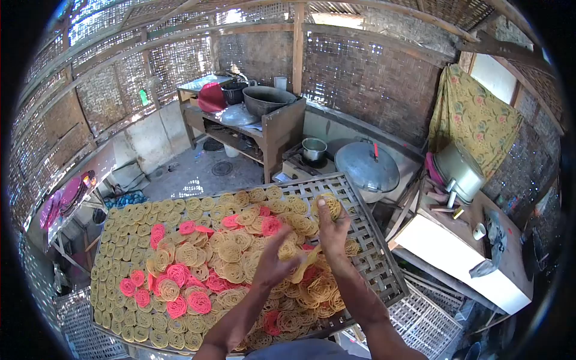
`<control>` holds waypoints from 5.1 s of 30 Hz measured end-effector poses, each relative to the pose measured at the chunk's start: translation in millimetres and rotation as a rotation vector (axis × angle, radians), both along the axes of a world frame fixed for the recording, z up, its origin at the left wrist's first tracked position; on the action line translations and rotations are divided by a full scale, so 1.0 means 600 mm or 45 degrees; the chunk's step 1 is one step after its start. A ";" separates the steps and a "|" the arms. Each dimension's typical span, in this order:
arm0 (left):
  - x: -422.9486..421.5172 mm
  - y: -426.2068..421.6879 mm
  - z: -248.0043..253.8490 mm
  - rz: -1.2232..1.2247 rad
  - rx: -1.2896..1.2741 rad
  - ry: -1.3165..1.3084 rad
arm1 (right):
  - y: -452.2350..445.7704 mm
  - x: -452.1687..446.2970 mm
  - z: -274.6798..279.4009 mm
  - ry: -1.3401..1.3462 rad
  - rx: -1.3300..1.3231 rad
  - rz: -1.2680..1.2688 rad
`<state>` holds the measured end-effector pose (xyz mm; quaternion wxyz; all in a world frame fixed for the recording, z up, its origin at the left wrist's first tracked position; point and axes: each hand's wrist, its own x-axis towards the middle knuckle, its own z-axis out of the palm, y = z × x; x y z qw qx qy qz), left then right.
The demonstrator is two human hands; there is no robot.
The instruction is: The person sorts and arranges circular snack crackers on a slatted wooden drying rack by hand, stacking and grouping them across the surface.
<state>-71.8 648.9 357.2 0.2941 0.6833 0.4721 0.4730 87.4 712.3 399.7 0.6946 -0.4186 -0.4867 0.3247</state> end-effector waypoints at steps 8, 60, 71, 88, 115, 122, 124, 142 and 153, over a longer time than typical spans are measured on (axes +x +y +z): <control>-0.027 -0.055 -0.006 -0.148 -0.715 -0.438 | 0.001 0.037 -0.018 -0.334 -0.193 0.056; -0.159 -0.011 -0.121 0.389 -0.052 1.026 | -0.248 0.108 -0.141 -1.668 -0.248 0.055; -0.008 0.026 -0.086 0.112 0.024 0.786 | -0.170 0.110 -0.203 -1.738 -0.371 0.026; -0.058 0.045 -0.041 0.056 0.058 0.510 | -0.103 0.163 -0.058 -1.571 -0.004 -0.064; -0.102 -0.150 -0.066 0.322 0.108 0.553 | -0.098 0.050 -0.156 -1.286 0.406 0.489; -0.129 -0.175 -0.035 0.687 0.103 0.724 | -0.063 0.072 -0.049 -1.383 -0.042 0.686; -0.105 -0.243 -0.052 0.761 0.065 0.728 | -0.066 0.084 -0.040 -1.436 0.022 0.703; -0.037 -0.292 -0.142 0.495 -0.450 1.053 | 0.399 -0.134 -0.126 -1.714 -0.357 0.261; -0.051 -0.281 -0.152 0.373 -0.448 0.926 | 0.332 -0.220 -0.172 -1.983 -0.297 0.371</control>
